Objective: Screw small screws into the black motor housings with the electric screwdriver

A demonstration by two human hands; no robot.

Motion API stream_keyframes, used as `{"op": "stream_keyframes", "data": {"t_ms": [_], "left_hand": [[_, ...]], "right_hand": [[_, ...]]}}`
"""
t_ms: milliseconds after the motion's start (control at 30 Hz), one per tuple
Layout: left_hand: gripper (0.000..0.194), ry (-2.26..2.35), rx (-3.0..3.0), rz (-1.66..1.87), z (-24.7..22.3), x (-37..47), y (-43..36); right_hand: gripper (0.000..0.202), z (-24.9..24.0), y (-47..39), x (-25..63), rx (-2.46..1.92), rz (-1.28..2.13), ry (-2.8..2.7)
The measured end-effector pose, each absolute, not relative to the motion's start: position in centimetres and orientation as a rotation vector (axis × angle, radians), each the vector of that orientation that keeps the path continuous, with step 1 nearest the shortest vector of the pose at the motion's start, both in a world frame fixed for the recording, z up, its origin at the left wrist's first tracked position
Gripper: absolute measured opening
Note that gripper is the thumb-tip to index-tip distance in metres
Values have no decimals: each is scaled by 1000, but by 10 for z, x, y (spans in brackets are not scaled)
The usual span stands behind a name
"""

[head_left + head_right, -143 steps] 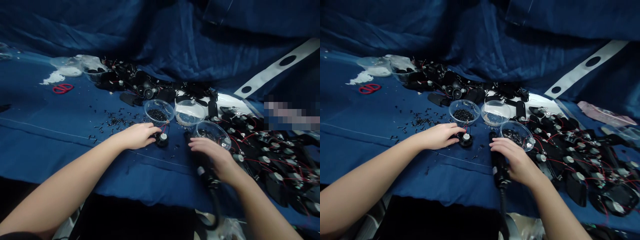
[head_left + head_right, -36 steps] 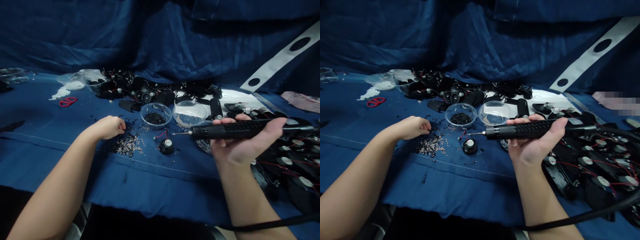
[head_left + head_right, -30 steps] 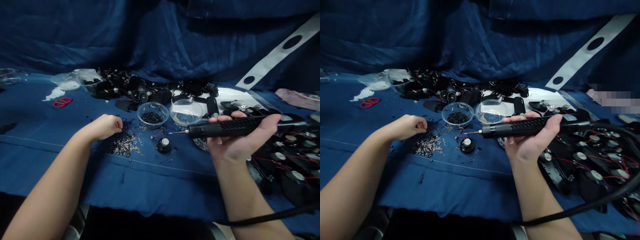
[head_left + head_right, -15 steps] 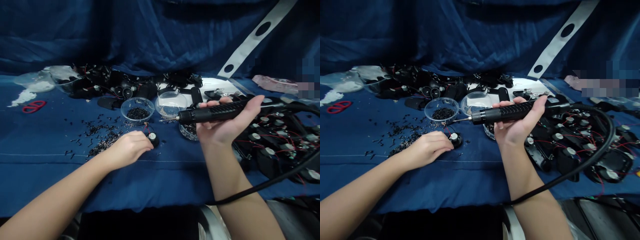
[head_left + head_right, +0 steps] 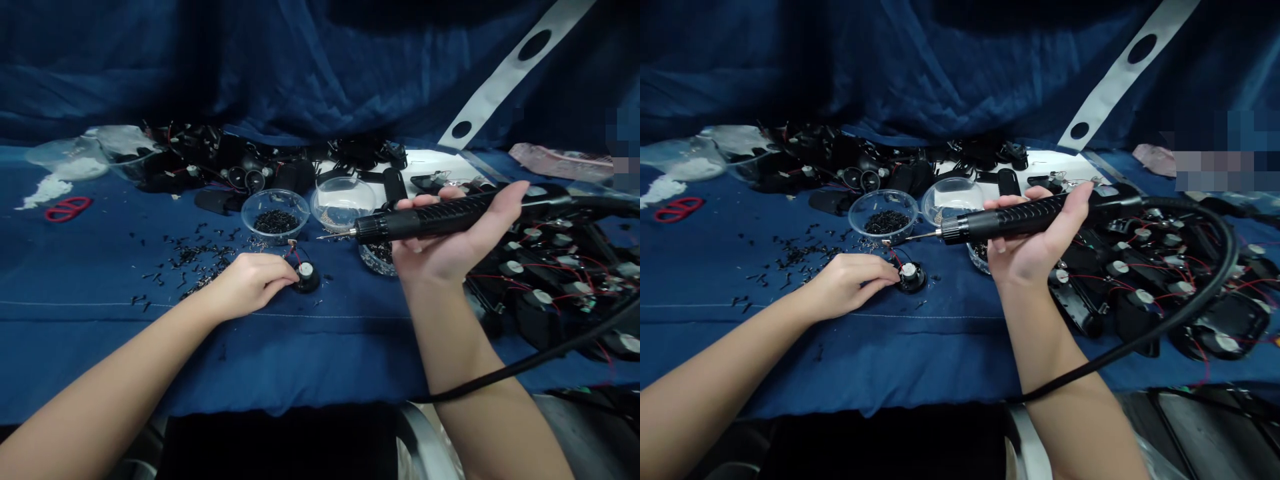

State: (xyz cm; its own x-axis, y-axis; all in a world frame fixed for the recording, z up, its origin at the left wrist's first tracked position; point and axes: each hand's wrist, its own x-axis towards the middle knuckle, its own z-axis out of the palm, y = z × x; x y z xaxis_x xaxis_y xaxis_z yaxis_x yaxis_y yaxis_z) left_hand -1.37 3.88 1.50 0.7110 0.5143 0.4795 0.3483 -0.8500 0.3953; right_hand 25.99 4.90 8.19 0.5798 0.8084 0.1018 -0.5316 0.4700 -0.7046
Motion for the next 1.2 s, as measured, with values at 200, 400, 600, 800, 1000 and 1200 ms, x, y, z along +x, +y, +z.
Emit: {"op": "stream_keyframes", "data": {"t_ms": [200, 400, 600, 800, 1000, 1200], "left_hand": [[11, 653, 2474, 933, 15, -6, 34], [7, 623, 2423, 1000, 8, 2, 33], [9, 603, 2516, 938, 4, 1, 35], [10, 603, 2537, 905, 5, -2, 38], [15, 572, 2557, 765, 16, -3, 38], [18, 548, 2572, 695, 21, -6, 39]], "right_hand": [[64, 83, 48, 259, -640, 845, -473], [61, 83, 49, 261, -644, 853, -468], [62, 83, 50, 263, -658, 855, -476], [59, 86, 46, 258, -619, 851, -466], [63, 86, 47, 258, -624, 835, -463], [65, 84, 48, 263, -652, 844, -479]]}}
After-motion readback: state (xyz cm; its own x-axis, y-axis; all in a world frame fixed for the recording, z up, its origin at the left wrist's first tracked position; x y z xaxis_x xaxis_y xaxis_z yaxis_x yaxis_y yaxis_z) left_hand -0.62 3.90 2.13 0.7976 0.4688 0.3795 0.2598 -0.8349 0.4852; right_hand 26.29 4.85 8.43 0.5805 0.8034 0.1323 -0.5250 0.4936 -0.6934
